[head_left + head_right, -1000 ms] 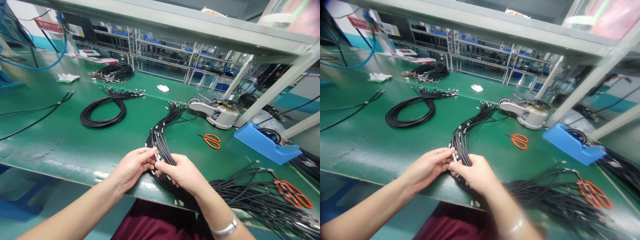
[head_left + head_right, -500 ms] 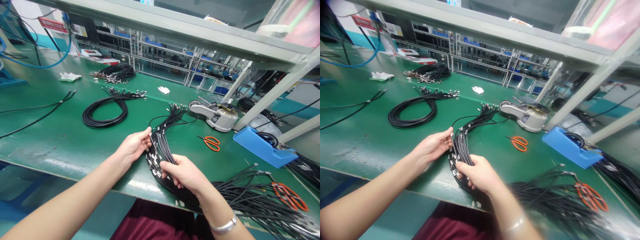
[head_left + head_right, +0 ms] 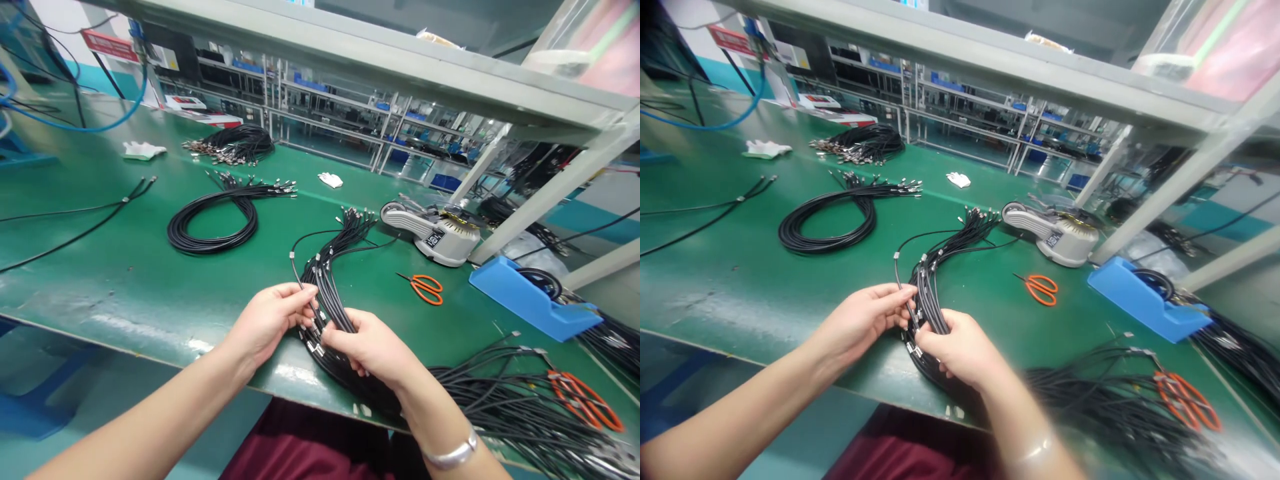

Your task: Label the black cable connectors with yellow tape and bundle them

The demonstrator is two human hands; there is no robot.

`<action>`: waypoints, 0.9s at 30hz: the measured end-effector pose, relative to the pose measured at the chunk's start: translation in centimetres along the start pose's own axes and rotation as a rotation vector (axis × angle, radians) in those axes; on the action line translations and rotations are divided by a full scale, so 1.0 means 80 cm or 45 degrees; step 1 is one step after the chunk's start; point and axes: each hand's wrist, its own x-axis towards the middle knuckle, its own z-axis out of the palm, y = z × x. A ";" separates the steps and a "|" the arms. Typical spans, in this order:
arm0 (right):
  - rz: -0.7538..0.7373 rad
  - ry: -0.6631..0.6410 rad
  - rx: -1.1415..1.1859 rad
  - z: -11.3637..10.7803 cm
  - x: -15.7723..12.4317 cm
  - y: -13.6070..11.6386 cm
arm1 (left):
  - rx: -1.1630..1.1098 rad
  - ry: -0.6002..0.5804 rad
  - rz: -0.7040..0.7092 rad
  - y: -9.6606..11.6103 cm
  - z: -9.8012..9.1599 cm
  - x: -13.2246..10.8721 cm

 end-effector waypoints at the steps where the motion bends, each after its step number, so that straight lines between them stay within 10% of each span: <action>1: -0.001 -0.019 -0.008 -0.001 -0.002 0.000 | -0.011 0.047 0.031 0.004 -0.004 0.008; 16: -0.131 -0.022 -0.012 0.004 -0.009 -0.006 | 0.122 -0.131 -0.134 -0.037 0.015 -0.027; 27: -0.122 -0.103 0.004 -0.001 -0.012 0.000 | 0.248 0.042 -0.053 0.021 0.004 0.066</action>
